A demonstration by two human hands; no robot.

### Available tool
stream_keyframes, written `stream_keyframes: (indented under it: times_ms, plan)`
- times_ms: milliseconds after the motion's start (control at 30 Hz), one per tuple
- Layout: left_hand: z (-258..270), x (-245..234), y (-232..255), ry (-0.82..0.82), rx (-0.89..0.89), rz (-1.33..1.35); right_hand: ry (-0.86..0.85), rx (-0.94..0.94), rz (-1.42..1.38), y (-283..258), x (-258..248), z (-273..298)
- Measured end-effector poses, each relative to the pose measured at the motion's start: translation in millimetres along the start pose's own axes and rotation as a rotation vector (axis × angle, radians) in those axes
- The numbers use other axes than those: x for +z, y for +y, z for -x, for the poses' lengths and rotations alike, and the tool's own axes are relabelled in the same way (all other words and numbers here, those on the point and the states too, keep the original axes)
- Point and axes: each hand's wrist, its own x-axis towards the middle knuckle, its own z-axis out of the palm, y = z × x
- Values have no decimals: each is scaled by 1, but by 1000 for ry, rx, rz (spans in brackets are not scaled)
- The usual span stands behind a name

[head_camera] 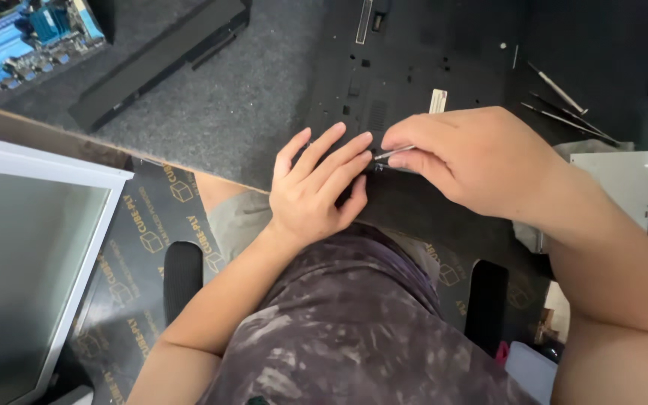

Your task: The person uses a screwdriver to remove screws from the bottom of a black computer case. They then pick up a silver optical drive and slide it into the bay on the side of the case. Finally, they use the screwdriver to fasten screws into the bottom of the case again.

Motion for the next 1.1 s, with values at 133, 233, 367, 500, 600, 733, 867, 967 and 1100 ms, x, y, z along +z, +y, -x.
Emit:
stream_keyframes:
  times_ms: [133,233,367,500,600,733,867,967,1100]
  plan:
    - [0,-1,2,-41,-9,13,40,-124,134,8,10,5]
    - [-1,0,4,-6,12,2,60,-150,284,4,15,7]
    - [5,4,4,30,23,-7,45,-105,430,3,26,9]
    - [6,6,4,46,22,-19,36,-111,492,4,32,8]
    - [7,5,4,36,23,-16,-15,-90,466,4,34,6]
    - [8,6,4,29,19,-10,-18,-108,485,6,36,4]
    - [7,6,4,37,19,-14,-24,-104,456,9,38,3]
    - [5,5,4,47,25,-16,-1,-133,452,12,39,4]
    - [6,4,3,33,21,-10,5,-150,424,12,38,6]
